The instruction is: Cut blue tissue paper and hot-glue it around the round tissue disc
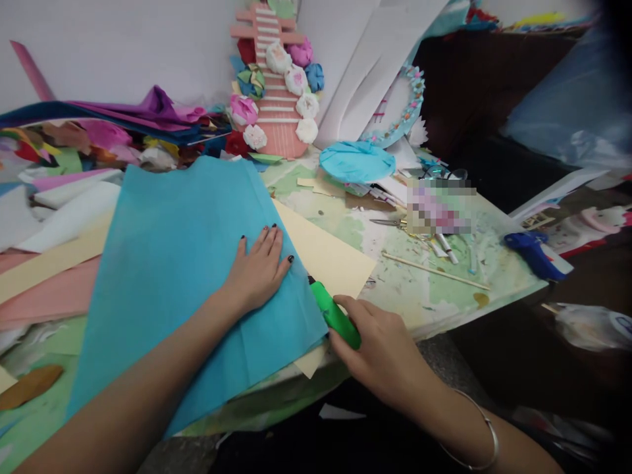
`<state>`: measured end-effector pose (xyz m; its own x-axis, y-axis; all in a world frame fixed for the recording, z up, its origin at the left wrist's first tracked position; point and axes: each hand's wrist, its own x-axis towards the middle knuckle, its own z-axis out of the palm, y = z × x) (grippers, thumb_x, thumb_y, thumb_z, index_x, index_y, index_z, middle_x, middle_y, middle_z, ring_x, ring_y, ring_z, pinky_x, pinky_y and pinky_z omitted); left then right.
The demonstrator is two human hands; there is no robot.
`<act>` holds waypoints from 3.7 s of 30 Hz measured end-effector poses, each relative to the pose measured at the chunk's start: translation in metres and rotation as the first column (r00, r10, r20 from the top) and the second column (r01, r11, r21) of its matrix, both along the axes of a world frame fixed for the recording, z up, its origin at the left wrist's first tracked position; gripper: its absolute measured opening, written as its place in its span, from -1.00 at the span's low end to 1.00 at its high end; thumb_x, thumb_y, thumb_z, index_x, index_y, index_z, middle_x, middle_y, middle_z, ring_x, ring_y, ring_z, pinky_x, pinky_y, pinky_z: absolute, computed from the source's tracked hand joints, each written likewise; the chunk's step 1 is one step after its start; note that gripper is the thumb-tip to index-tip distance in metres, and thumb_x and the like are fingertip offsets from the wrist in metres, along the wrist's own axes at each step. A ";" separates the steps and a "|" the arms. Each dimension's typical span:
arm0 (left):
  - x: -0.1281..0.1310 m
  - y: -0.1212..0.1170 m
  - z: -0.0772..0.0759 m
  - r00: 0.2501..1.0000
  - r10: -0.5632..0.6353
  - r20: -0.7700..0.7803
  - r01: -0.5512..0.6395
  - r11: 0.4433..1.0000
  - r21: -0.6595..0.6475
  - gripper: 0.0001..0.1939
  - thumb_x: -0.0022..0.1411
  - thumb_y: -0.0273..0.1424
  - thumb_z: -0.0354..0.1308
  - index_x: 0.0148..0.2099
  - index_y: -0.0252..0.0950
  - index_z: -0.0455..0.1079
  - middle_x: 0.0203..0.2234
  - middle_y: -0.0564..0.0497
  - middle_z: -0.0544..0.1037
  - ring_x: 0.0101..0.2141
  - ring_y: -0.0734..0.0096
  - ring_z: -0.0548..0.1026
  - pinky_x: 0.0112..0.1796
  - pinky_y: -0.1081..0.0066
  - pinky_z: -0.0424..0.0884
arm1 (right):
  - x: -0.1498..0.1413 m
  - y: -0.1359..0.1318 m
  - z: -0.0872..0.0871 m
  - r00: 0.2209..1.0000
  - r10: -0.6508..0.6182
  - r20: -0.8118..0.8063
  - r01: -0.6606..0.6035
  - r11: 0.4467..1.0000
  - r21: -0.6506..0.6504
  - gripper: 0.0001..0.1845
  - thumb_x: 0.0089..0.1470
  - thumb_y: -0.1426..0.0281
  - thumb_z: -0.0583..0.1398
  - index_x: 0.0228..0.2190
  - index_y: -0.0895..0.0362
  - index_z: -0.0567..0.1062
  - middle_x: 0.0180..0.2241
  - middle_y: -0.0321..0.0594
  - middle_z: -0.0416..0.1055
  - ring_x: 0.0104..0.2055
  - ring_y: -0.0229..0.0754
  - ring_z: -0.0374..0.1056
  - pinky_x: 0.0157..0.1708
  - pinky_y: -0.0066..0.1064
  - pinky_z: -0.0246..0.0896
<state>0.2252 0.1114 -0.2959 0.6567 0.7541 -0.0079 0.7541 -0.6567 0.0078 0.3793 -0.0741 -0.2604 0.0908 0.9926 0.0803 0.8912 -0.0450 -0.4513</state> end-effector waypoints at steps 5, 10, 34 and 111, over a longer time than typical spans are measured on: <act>0.000 0.001 -0.002 0.999 -0.006 0.040 0.006 1.000 0.015 -0.33 0.42 -0.17 -0.42 0.41 -0.49 -0.12 0.38 -0.20 -0.08 0.36 0.04 -0.08 0.24 -0.21 -0.06 | -0.001 0.001 -0.001 1.000 -0.019 0.012 0.019 1.000 0.017 -0.69 0.12 0.31 0.07 -0.15 0.17 0.47 -0.34 -0.07 0.50 -0.33 -0.04 0.44 -0.39 -0.29 0.22; -0.001 0.000 -0.003 0.999 -0.006 0.052 0.004 1.000 0.028 -0.33 0.41 -0.19 -0.42 0.41 -0.50 -0.13 0.37 -0.20 -0.06 0.36 0.04 -0.07 0.24 -0.21 -0.07 | -0.003 0.008 -0.001 0.999 -0.036 -0.007 0.036 0.999 0.004 -0.68 0.12 0.28 0.08 -0.16 0.17 0.48 -0.33 -0.07 0.51 -0.32 -0.04 0.44 -0.37 -0.28 0.24; -0.001 0.001 -0.002 1.000 0.008 -0.026 -0.007 1.000 0.024 -0.32 0.42 -0.17 -0.48 0.42 -0.49 -0.20 0.39 -0.13 -0.15 0.37 0.13 -0.13 0.26 -0.17 -0.08 | 0.026 -0.006 -0.002 0.994 0.046 -0.097 -0.037 0.995 0.089 -0.60 0.15 0.32 0.14 0.00 0.17 0.51 -0.41 -0.18 0.58 -0.45 -0.15 0.49 -0.47 -0.39 0.27; -0.015 0.006 0.009 0.971 -0.166 0.171 0.193 0.968 -0.158 0.00 0.13 0.20 0.03 0.41 -0.33 -0.06 0.37 -0.26 -0.08 0.35 -0.10 -0.09 0.23 -0.30 -0.29 | 0.038 0.039 -0.004 0.999 0.009 -0.053 -0.003 0.993 0.114 -0.55 0.11 0.25 0.15 -0.03 0.20 0.56 -0.25 -0.04 0.61 -0.39 -0.12 0.50 -0.41 -0.36 0.30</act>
<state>0.2106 0.1171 -0.2869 0.7847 0.6197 -0.0144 0.6044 -0.7596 0.2403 0.4172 -0.0350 -0.2648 0.0917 0.9778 0.1884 0.8657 0.0152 -0.5004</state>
